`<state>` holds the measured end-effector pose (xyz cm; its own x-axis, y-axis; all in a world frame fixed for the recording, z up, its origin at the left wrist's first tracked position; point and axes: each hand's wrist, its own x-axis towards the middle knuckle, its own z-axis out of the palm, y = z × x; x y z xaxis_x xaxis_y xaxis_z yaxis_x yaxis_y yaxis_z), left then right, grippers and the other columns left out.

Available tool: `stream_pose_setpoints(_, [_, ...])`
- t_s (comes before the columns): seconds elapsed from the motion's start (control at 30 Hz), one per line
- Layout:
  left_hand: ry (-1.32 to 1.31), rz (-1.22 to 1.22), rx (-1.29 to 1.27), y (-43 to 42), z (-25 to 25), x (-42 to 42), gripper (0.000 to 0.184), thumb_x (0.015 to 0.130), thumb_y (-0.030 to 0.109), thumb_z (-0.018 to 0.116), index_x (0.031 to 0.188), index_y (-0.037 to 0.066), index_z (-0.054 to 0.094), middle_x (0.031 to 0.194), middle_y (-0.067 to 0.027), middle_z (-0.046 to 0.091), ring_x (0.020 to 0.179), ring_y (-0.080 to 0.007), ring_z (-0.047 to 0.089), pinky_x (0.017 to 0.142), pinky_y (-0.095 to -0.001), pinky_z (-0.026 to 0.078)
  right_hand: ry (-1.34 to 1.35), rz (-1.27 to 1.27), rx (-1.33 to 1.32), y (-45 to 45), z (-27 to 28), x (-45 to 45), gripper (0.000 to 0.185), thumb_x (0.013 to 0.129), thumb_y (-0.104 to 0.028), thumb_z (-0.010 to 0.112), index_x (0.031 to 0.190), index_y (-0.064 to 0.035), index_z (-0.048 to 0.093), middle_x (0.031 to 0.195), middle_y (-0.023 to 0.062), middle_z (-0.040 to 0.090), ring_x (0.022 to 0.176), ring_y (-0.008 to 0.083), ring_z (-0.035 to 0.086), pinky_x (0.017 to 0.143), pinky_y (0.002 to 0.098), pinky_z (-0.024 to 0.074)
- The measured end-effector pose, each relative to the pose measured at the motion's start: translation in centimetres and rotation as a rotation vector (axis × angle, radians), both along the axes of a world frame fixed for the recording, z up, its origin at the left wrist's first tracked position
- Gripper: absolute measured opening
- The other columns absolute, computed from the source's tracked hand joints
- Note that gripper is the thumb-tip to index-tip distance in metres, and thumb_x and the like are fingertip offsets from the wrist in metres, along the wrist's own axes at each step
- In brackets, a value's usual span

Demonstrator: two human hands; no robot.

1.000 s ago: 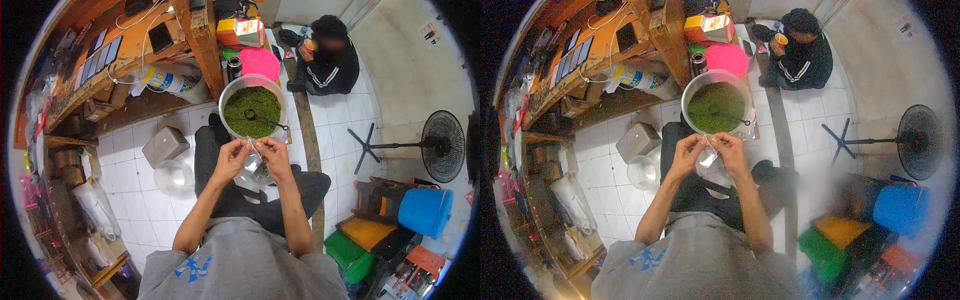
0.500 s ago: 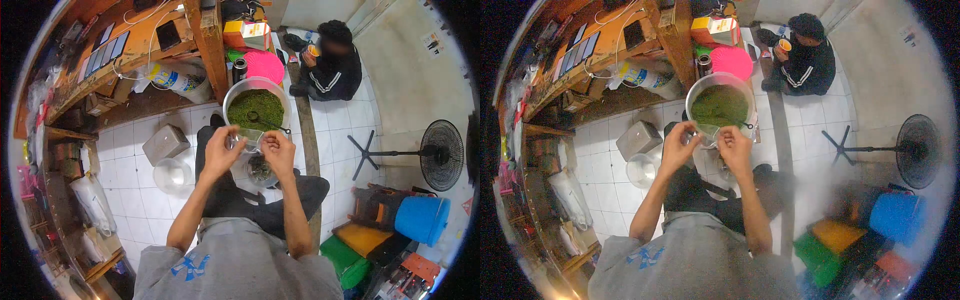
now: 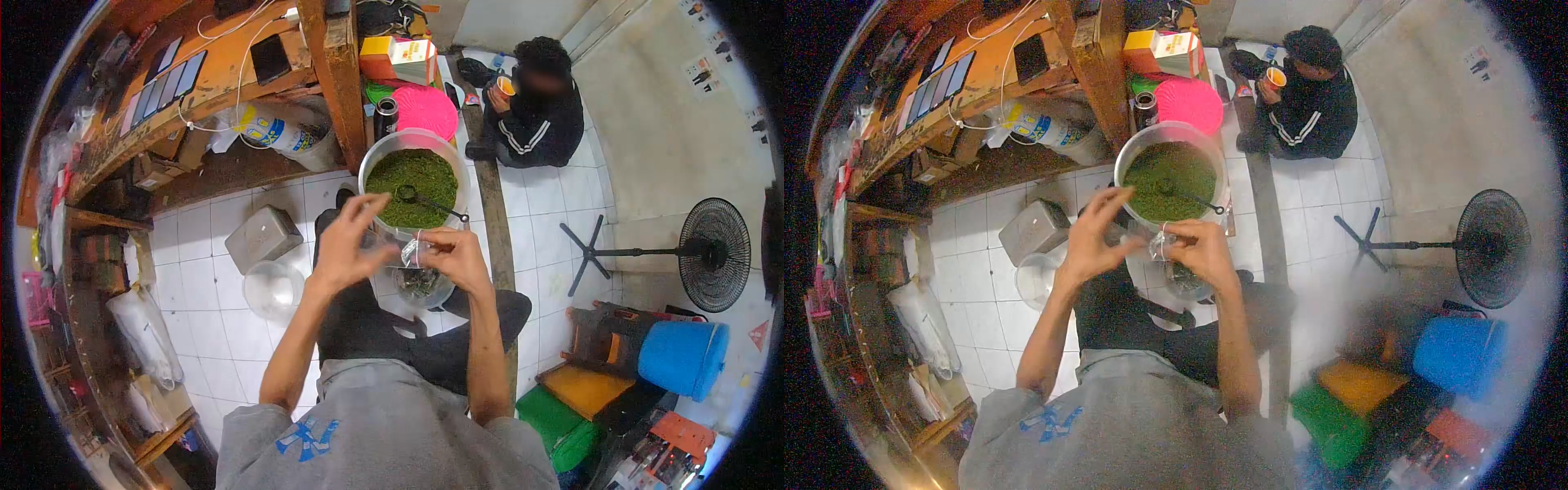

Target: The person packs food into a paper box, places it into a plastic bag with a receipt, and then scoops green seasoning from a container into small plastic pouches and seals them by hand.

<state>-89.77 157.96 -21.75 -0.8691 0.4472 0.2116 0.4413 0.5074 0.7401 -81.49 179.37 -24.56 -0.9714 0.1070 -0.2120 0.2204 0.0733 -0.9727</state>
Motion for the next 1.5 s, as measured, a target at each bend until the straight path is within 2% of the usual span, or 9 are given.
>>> stream_pose_setpoints(0.17, [-0.008,-0.291,-0.154,1.2,-1.3,1.4,0.076,0.065,0.032,0.086,0.131,0.009,0.059,0.125,-0.0100,0.063,0.114,-0.0300,0.062,0.092,-0.0420,0.054,0.052,0.116,0.364,-1.7,2.5,-0.9,0.026,0.076,0.000,0.077,0.101,0.0076,0.073,0.102,0.0137,0.073,0.076,0.0137,0.068,0.068,0.0264,0.0555])
stream_pose_setpoints(0.37, [0.045,-0.155,-0.020,0.4,-3.5,0.7,0.062,0.068,0.030,0.086,0.121,0.008,0.066,0.115,-0.0105,0.067,0.103,-0.0301,0.065,0.087,-0.0408,0.054,0.204,0.037,0.309,1.1,-0.4,-4.4,0.029,0.073,-0.004,0.078,0.100,0.0037,0.074,0.100,0.0187,0.073,0.075,0.0245,0.070,0.068,0.0331,0.0562])
stream_pose_setpoints(0.43, [0.056,-0.109,0.015,-0.3,-4.3,0.7,0.058,0.069,0.031,0.085,0.120,0.008,0.067,0.112,-0.0089,0.068,0.099,-0.0299,0.066,0.084,-0.0405,0.055,0.266,-0.072,1.066,2.8,-4.0,-6.7,0.011,0.079,-0.008,0.072,0.084,0.0011,0.073,0.088,0.0224,0.071,0.084,0.0341,0.071,0.069,0.0421,0.0561])
stream_pose_setpoints(0.53, [-0.012,-0.011,0.049,-1.6,-4.9,0.4,0.060,0.067,0.029,0.088,0.120,0.008,0.068,0.114,-0.0095,0.070,0.098,-0.0287,0.066,0.085,-0.0375,0.054,0.045,0.273,1.376,4.2,-9.1,-9.0,0.007,0.077,-0.005,0.067,0.078,-0.0001,0.072,0.080,0.0258,0.068,0.083,0.0395,0.069,0.069,0.0485,0.0546])
stream_pose_setpoints(0.77, [-0.199,0.145,0.090,-4.3,-7.2,0.7,0.063,0.068,0.023,0.089,0.124,0.005,0.067,0.121,-0.0125,0.070,0.110,-0.0279,0.067,0.094,-0.0370,0.052,0.279,0.124,1.048,2.6,-11.7,-13.0,0.023,0.069,0.001,0.065,0.090,-0.0032,0.073,0.085,0.0227,0.067,0.081,0.0421,0.067,0.075,0.0496,0.0550])
stream_pose_setpoints(0.9, [-0.138,0.169,0.075,-5.8,-6.8,0.4,0.062,0.066,0.022,0.090,0.122,0.005,0.068,0.114,-0.0116,0.071,0.104,-0.0271,0.068,0.088,-0.0360,0.054,0.295,0.489,1.099,2.5,-8.5,-10.5,0.033,0.067,0.000,0.064,0.097,-0.0068,0.075,0.086,0.0200,0.064,0.082,0.0400,0.067,0.076,0.0481,0.0556])
stream_pose_setpoints(1.0, [-0.357,0.277,0.129,-7.1,-8.0,0.4,0.060,0.067,0.022,0.089,0.121,0.004,0.068,0.114,-0.0117,0.071,0.104,-0.0246,0.068,0.088,-0.0343,0.053,0.163,0.452,1.167,5.3,-7.6,-9.7,0.029,0.065,-0.001,0.065,0.092,-0.0054,0.074,0.088,0.0202,0.065,0.084,0.0394,0.067,0.076,0.0472,0.0561])
stream_pose_setpoints(1.2, [-0.240,0.174,0.127,-5.4,-7.0,0.7,0.062,0.068,0.021,0.088,0.123,0.002,0.066,0.117,-0.0136,0.068,0.106,-0.0260,0.067,0.094,-0.0356,0.052,0.135,0.350,1.179,5.1,-10.6,-9.8,0.004,0.066,-0.002,0.068,0.070,-0.0004,0.070,0.077,0.0241,0.068,0.073,0.0415,0.069,0.066,0.0480,0.0559])
stream_pose_setpoints(1.5, [-0.211,0.230,0.096,-5.6,-7.1,0.7,0.064,0.067,0.021,0.089,0.124,0.004,0.065,0.119,-0.0136,0.067,0.108,-0.0287,0.066,0.095,-0.0367,0.052,-0.023,0.209,1.155,0.5,-7.6,-7.0,0.015,0.071,-0.013,0.067,0.074,0.0004,0.074,0.074,0.0259,0.068,0.070,0.0411,0.070,0.068,0.0484,0.0567])
